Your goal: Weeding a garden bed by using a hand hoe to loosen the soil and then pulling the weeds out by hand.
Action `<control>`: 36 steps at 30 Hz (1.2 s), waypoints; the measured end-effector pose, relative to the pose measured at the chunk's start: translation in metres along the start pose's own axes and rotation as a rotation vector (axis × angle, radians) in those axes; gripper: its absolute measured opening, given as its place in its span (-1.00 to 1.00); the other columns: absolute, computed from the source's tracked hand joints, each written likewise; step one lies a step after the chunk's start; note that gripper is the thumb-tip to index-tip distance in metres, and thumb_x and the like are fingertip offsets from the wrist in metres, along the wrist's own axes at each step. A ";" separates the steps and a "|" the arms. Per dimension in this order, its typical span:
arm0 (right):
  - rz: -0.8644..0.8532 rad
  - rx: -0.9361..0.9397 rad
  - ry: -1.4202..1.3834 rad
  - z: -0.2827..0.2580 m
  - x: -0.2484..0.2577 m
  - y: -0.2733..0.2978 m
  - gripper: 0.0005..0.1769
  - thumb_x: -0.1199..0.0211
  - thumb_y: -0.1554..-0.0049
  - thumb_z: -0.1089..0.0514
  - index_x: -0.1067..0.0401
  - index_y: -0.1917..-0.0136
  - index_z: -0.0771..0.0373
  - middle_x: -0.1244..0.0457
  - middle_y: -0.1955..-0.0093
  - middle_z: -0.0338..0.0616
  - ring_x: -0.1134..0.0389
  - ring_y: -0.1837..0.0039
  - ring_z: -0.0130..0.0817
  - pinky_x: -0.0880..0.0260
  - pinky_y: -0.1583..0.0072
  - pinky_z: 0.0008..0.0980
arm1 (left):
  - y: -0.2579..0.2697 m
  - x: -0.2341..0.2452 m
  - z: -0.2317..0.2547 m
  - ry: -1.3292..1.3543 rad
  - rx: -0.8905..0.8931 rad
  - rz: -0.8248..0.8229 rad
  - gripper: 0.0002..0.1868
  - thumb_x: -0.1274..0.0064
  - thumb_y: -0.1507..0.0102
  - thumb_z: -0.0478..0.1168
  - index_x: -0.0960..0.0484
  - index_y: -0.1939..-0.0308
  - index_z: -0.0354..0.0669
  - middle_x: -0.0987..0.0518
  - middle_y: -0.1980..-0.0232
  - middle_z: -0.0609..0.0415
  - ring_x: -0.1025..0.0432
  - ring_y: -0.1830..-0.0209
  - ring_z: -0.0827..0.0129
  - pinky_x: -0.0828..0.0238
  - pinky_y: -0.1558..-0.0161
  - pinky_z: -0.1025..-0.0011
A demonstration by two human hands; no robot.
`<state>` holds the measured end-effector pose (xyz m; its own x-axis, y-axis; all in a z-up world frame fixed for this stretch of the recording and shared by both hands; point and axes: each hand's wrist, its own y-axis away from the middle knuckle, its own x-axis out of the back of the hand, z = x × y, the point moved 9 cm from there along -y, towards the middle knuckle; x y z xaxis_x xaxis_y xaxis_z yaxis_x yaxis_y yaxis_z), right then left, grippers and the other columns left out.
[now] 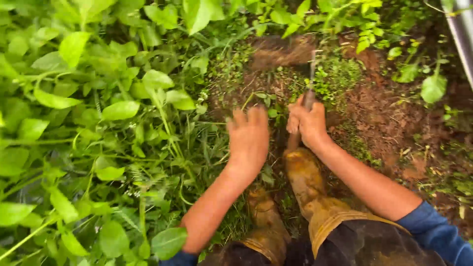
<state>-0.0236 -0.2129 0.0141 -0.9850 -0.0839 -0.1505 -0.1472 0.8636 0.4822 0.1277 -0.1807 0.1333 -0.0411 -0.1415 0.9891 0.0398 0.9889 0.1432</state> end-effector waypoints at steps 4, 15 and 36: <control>0.101 0.047 0.035 0.020 0.050 0.025 -0.63 -0.19 -0.22 0.30 -0.25 0.42 0.26 -0.11 0.67 -0.04 -0.20 0.63 -0.23 -0.29 0.46 -0.28 | -0.029 -0.103 0.052 0.306 -0.179 -0.137 -0.26 -0.07 -0.35 0.09 -0.32 -0.40 -0.43 -0.43 -0.27 -0.36 -0.39 -0.25 -0.23 -0.54 -0.06 -0.14; 0.141 0.264 0.414 -0.037 0.088 0.048 -0.69 -0.22 -0.33 0.18 -0.39 0.27 0.20 -0.27 0.53 -0.12 -0.29 0.52 -0.32 -0.45 0.28 -0.39 | -0.040 -0.221 0.073 -0.020 -0.264 -0.408 -0.46 0.33 -0.48 0.08 -0.60 0.13 -0.29 -0.57 0.39 -0.07 -0.53 0.59 0.23 -0.52 0.64 0.28; 0.046 0.332 0.536 -0.040 0.069 0.042 -0.66 -0.14 -0.36 0.26 -0.38 0.28 0.20 -0.24 0.53 -0.17 -0.27 0.53 -0.34 -0.40 0.20 -0.41 | 0.001 -0.141 0.029 0.166 -0.092 -0.443 -0.57 0.15 -0.48 -0.07 -0.59 0.07 -0.47 -0.58 0.50 -0.15 -0.57 0.57 0.22 -0.60 0.58 0.31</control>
<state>-0.1009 -0.2026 0.0587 -0.9103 -0.2065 0.3587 -0.1531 0.9732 0.1717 0.1046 -0.1581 -0.0065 0.0852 -0.5614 0.8231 0.1430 0.8245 0.5475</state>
